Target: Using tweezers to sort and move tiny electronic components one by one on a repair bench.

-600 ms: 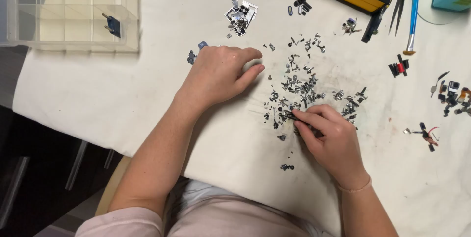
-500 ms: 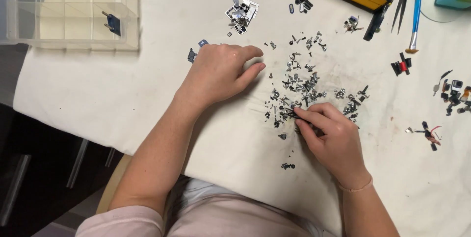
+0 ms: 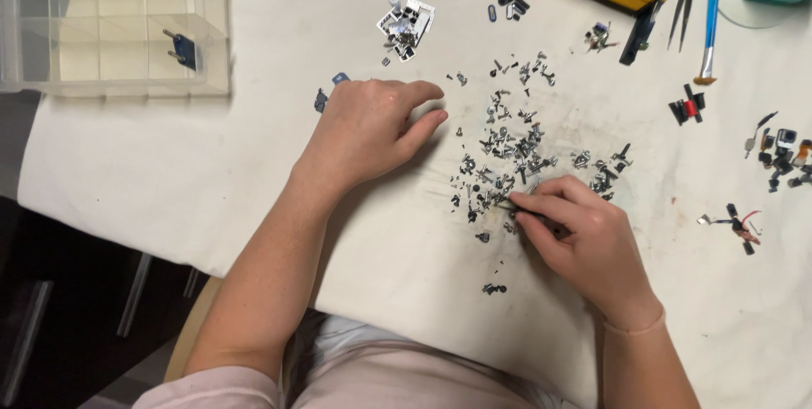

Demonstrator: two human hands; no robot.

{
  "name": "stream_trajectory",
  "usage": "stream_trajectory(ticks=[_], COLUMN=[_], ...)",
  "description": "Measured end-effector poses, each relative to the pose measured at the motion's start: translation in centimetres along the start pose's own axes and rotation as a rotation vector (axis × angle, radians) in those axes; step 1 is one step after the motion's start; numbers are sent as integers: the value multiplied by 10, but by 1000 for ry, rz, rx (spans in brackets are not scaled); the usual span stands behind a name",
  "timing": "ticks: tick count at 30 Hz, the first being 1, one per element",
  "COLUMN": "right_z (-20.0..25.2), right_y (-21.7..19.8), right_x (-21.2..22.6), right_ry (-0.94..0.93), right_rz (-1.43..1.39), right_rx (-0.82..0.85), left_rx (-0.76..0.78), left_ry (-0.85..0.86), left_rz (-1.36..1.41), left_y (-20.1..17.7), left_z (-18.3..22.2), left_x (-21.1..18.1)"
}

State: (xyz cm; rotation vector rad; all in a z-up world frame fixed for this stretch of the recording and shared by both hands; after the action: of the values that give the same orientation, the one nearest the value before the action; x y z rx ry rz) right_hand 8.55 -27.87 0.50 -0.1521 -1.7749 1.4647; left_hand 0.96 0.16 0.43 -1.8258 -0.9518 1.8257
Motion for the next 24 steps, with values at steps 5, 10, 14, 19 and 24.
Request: stream_trajectory(ticks=[5, 10, 14, 19, 24], right_z=[9, 20, 32, 47, 70], right_y=[-7, -18, -28, -25, -2], right_x=[2, -8, -32, -31, -10], right_ry=[20, 76, 75, 97, 97], right_rz=[-110, -41, 37, -114, -42], right_rx=[173, 229, 100, 146, -77], left_rx=[5, 22, -19, -18, 2], left_ry=[-8, -14, 67, 73, 43], left_rz=[3, 0, -163, -154, -153], left_y=[1, 6, 11, 11, 9], left_z=[1, 2, 5, 6, 5], left_x=[1, 5, 9, 8, 8])
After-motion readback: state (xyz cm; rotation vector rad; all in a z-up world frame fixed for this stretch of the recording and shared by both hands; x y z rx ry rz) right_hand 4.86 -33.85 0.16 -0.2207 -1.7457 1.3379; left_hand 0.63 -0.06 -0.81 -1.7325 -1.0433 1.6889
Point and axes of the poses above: each hand's wrist, its own z-axis away from the middle knuckle, its own y-axis out of the palm, x = y × z, the point moved 1 cm from there along -z, towards the middle knuckle, and after that the axes turned 10 degrees about z, right-handed, at the moved point
